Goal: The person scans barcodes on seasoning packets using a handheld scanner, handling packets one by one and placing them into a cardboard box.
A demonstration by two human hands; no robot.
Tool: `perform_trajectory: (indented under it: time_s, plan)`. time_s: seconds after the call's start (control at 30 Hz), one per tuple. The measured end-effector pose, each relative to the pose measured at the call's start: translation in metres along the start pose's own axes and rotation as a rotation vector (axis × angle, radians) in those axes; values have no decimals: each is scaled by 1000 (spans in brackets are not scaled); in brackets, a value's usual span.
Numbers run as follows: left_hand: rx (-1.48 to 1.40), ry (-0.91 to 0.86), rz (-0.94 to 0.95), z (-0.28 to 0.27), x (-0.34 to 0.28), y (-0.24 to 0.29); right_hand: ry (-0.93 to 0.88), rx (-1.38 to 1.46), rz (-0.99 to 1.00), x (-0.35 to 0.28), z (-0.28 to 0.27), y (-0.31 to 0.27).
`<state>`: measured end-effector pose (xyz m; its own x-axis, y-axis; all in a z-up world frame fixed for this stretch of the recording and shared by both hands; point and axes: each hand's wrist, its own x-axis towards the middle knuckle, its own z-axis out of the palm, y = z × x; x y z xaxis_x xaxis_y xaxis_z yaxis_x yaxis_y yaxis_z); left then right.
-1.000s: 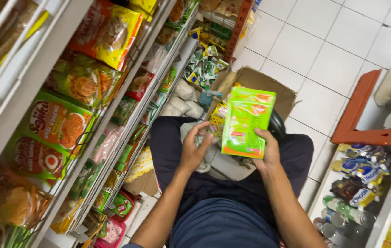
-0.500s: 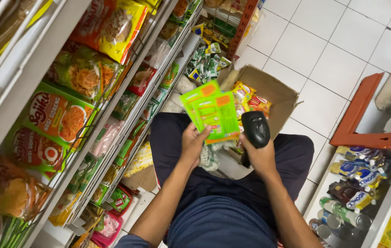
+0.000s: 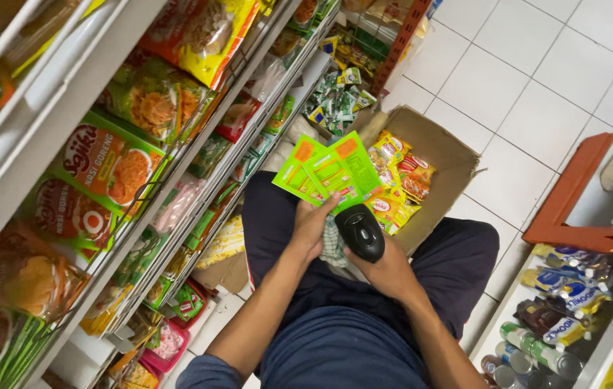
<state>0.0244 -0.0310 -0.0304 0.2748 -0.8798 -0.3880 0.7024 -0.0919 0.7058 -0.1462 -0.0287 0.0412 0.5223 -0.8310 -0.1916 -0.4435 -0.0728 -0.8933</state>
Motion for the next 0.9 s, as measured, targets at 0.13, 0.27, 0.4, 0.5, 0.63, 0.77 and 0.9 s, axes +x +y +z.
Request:
perform_trajectory:
  time_s: [0.13,0.27,0.4,0.5,0.63,0.77,0.9]
  plan:
    - [-36,-14,-5,-1,-2,-4,4,-23,-33,1,-1,-6]
    - [-22,-24,11,1,-2,-4,45,43,-66,1,-4,-12]
    - [85,-25,-29,2,-8,0,528,-72,-145,6,-2,-5]
    - [134,-132,-8,0,-15,0,569,-63,-80,9,-13,24]
    - [229,-187,28,-6,-16,-12,509,159,228,12,-21,63]
    - [213,-108,96,-15,-6,-19,719,214,233,14,-42,79]
    - [114,-67,80,-21,-3,1,837,225,131,13,-71,83]
